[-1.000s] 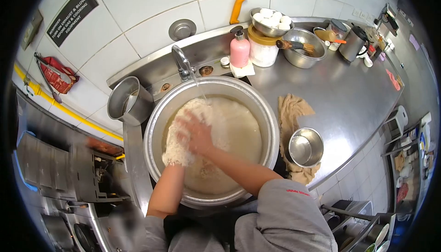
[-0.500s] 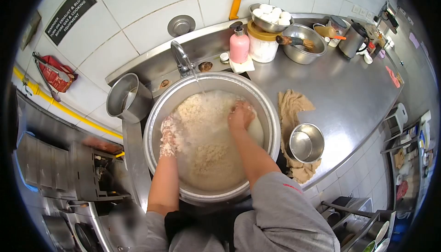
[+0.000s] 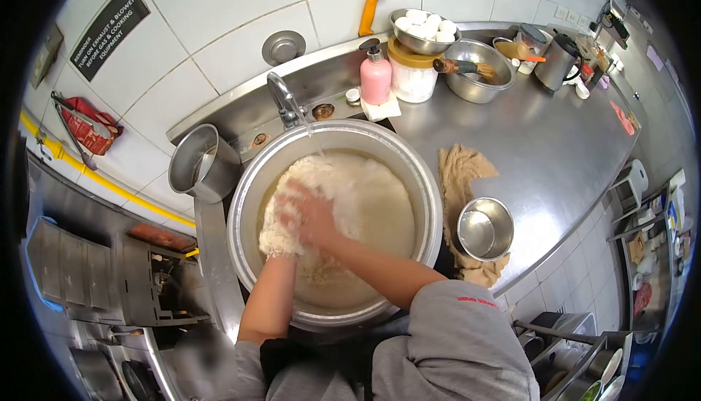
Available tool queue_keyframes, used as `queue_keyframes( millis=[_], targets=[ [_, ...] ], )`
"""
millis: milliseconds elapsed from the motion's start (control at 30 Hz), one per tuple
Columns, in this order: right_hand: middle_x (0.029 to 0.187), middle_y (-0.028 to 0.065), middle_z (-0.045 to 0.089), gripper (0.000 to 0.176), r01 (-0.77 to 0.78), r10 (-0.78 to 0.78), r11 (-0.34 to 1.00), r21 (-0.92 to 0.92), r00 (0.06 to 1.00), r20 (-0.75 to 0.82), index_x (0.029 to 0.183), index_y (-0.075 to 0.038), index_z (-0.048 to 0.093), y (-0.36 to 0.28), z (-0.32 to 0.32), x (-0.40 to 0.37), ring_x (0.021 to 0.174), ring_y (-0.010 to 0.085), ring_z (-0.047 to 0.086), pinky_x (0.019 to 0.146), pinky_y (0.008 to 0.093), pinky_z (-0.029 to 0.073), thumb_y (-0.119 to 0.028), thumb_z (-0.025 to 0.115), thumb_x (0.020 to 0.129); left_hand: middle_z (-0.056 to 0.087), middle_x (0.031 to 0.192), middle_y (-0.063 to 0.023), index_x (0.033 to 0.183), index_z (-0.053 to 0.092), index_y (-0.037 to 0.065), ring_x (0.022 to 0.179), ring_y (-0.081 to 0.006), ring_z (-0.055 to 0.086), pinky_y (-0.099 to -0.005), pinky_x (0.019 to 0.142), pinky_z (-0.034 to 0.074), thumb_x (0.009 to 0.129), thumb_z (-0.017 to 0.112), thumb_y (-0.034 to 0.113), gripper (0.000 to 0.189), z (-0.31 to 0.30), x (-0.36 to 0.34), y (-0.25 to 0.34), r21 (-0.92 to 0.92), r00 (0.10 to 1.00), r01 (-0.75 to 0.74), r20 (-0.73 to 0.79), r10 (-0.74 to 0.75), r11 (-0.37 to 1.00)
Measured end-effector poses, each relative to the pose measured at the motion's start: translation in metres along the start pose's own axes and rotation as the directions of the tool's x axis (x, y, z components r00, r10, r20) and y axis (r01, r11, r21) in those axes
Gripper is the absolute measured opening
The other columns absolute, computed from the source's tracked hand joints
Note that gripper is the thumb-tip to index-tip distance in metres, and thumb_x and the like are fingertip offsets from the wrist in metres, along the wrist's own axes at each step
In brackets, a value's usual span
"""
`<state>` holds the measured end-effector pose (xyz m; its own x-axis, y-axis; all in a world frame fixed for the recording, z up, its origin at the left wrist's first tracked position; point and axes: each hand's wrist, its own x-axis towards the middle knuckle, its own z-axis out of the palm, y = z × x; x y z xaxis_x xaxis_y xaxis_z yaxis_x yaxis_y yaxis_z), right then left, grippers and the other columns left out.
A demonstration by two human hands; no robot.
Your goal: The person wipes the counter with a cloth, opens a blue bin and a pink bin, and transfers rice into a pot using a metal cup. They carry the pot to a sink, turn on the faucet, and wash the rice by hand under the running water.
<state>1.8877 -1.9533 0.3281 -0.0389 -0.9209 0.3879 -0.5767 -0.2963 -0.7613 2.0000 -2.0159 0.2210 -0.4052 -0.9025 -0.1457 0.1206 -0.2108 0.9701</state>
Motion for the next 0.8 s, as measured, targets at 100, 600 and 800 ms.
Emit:
queue_keyframes(
  millis=[100,600,800],
  targets=[
    [0.134,0.0074,0.040,0.046,-0.391,0.397,0.918,0.069,0.900,-0.179,0.122,-0.021,0.051,0.033,0.006,0.029,0.123,0.0310,0.036,0.104,0.0469,0.019,-0.036,0.060,0.079,0.032,0.138,-0.0085,0.136,0.026,0.010,0.127,-0.0230,0.028,-0.0372,0.106,0.021,0.091,0.035,0.038,0.054,0.023,-0.011,0.035,-0.323,0.998,0.055,0.029,-0.049,0.945],
    [0.143,0.0080,0.022,0.061,0.247,0.289,0.834,-0.493,0.565,0.773,0.131,-0.026,0.039,0.032,0.014,-0.028,0.130,0.0447,0.012,0.086,0.0759,0.015,-0.051,0.047,0.077,0.037,0.134,-0.0148,0.133,0.033,0.006,0.123,-0.0271,0.035,-0.0339,0.103,0.027,0.087,0.046,0.031,0.054,-0.004,0.049,0.092,0.824,0.998,0.004,0.028,-0.047,0.567],
    [0.144,0.0048,0.018,0.056,0.561,0.343,0.728,-0.395,0.201,0.918,0.124,-0.035,0.048,0.002,-0.064,-0.046,0.129,0.0453,0.017,0.086,0.0745,0.021,-0.030,0.066,0.070,0.047,0.125,-0.0159,0.129,0.038,0.006,0.117,-0.0280,0.043,-0.0335,0.102,0.030,0.083,0.052,0.026,0.052,-0.082,0.042,0.018,0.992,0.932,-0.122,0.103,-0.346,-0.033]
  ],
)
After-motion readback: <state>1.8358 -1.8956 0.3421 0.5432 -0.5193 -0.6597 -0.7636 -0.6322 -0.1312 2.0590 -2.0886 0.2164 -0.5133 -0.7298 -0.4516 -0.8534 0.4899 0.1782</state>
